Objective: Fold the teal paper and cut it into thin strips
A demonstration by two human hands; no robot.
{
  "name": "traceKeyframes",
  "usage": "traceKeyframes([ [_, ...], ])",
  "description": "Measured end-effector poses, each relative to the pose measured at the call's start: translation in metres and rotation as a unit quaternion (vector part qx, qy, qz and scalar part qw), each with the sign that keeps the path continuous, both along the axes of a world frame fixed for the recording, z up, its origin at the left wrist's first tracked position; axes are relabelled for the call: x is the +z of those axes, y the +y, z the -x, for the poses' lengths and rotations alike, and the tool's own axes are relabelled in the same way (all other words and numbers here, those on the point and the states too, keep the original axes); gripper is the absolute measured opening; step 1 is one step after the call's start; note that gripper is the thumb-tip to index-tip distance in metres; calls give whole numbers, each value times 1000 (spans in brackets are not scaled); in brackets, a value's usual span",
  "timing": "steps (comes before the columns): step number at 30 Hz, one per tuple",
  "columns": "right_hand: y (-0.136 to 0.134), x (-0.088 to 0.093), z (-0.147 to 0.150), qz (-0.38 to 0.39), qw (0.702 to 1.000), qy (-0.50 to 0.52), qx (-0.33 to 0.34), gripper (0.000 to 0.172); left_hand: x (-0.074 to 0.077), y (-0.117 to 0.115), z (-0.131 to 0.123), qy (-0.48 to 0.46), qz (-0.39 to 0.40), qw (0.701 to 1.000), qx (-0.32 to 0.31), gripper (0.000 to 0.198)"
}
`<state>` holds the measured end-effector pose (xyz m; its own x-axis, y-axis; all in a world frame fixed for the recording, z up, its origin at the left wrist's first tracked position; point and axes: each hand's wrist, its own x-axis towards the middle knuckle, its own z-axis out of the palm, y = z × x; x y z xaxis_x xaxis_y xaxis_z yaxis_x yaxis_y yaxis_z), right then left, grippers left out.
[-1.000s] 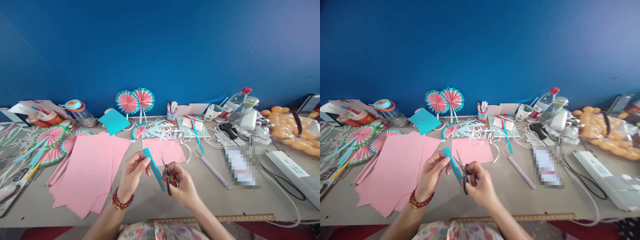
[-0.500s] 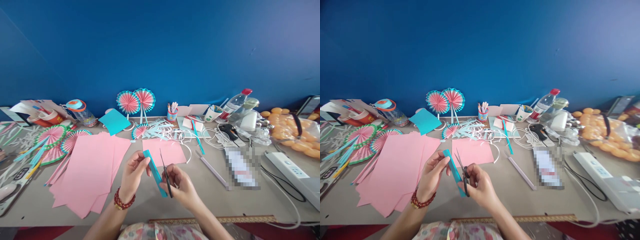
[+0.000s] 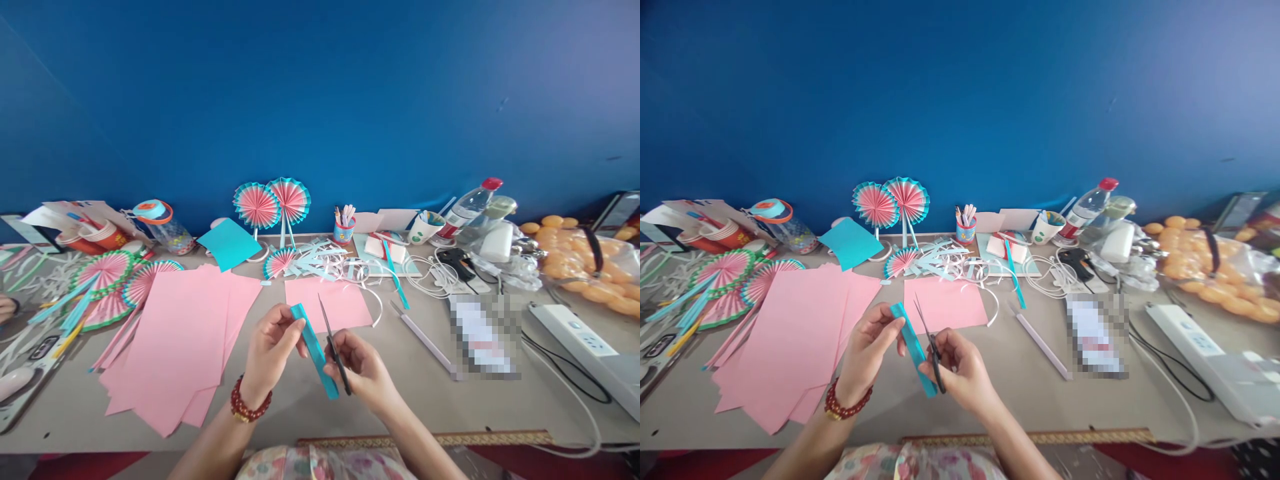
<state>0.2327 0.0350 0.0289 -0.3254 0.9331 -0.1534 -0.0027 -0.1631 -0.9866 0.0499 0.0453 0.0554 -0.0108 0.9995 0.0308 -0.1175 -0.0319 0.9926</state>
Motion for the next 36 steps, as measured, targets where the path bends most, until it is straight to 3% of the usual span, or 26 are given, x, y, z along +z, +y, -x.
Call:
traceKeyframes([
  [3, 2, -4, -4, -5, 1000, -10, -17, 43, -1, -2, 2, 10, -3, 1000, -11, 23],
  [6, 6, -13, -25, -55, 988, -134, -46, 37, -7, -4, 8, 8, 10, 1000, -10, 20],
  [10, 5, -28, -70, -134, 894, -423, -61, 23, -19, -9, 17, -23, 48, 998, -12, 21],
  [13, 0, -34, -97, -150, 819, -549, -74, 19, -29, -14, 22, -47, 63, 997, -24, 19],
  [16, -2, -33, -111, -154, 772, -614, -47, 14, -35, -18, 24, -56, 72, 995, -39, 17],
  [20, 5, -28, -121, -167, 768, -618, 18, 10, -36, -22, 23, -65, 78, 994, -49, 17],
  [26, 25, -20, -137, -152, 802, -565, 119, 10, -32, -22, 20, -88, 57, 994, -45, 15],
  [28, 28, -19, -137, -163, 798, -567, 119, 9, -33, -23, 20, -90, 56, 993, -45, 15],
  [33, 26, -26, -127, -190, 747, -635, 58, 13, -37, -25, 22, -70, 71, 994, -39, 15],
  [36, 27, -30, -129, -188, 774, -597, 92, 10, -34, -26, 21, -28, 70, 997, -18, 29],
])
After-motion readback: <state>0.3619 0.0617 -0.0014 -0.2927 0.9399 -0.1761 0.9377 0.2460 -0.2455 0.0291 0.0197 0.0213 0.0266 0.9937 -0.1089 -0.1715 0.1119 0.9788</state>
